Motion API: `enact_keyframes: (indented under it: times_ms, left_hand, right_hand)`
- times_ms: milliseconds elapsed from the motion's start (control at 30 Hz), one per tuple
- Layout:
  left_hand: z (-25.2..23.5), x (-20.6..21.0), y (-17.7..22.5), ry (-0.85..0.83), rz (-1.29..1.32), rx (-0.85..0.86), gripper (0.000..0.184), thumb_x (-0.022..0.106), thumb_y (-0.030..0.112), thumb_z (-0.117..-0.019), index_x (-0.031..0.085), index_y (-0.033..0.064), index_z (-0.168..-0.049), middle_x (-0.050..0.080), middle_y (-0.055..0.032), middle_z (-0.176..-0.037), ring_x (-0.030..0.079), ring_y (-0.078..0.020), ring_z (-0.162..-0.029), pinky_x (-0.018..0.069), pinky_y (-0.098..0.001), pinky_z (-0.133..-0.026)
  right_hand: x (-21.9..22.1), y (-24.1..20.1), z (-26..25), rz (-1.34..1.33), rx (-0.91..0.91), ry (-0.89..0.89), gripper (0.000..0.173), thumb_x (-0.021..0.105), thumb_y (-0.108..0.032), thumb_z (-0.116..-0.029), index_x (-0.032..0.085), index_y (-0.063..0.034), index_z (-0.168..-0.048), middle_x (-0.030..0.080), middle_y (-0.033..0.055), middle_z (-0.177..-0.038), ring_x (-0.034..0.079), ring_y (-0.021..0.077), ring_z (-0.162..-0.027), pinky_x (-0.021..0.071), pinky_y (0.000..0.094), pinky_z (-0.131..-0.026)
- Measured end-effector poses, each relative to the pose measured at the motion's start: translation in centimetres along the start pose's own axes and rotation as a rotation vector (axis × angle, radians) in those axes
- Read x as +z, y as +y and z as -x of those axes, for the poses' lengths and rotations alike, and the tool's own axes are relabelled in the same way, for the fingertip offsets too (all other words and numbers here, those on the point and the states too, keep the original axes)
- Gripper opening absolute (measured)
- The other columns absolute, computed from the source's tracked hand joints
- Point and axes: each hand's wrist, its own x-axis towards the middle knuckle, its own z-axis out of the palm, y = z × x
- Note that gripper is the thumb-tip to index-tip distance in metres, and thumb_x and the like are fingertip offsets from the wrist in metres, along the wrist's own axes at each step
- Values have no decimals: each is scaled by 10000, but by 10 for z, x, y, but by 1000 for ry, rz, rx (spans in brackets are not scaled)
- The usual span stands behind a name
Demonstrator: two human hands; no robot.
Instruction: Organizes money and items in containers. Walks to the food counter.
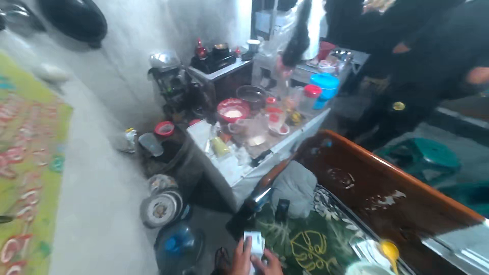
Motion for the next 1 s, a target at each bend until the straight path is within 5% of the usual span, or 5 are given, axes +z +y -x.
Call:
enact_keyframes:
  times_ms: [167,300,400,733,1000]
  left_hand:
    - [-48,-144,76,169,381,34,581,278,430,-1122,552,9,-1413,608,-176,-1376,582,-234,-1273,483,-448,-1086]
    - [-73,-252,134,209,547,102,470,234,242,-1118,609,10,-1283,688,-99,-1097,668,-175,-926,575,-361,-787]
    - [-97,-310,148,235,487,199,399,300,73,-1032,571,-5,-1314,634,-86,-1152,624,-146,-923,544,-316,-795]
    - [-226,-427,198,484,486,291,304,672,-39,-933,638,-68,-1234,711,-182,-1139,739,-284,-961,648,-432,-863]
    - [-363,-496,327,418,439,268,340,713,9,-897,662,-31,-1231,712,-138,-1111,718,-202,-943,625,-357,-836]
  right_hand:
    - [120,-124,-73,38,-111,-156,340,715,-221,-970,663,-24,-1242,744,127,-1067,746,220,-897,651,421,-814]
    - [194,-212,-106,114,-234,-260,328,691,-220,-987,659,-10,-1236,737,107,-1084,734,174,-959,629,371,-881]
    - [230,-242,-139,142,-279,-343,328,696,-207,-981,660,-12,-1243,738,102,-1092,731,177,-968,625,374,-890]
    - [326,-323,-327,134,-248,-494,259,687,-126,-971,662,-19,-1206,727,93,-1036,712,173,-855,620,353,-754]
    - [397,-451,-494,234,-443,-468,364,696,-130,-948,620,-47,-1294,732,83,-1111,723,165,-984,616,383,-905]
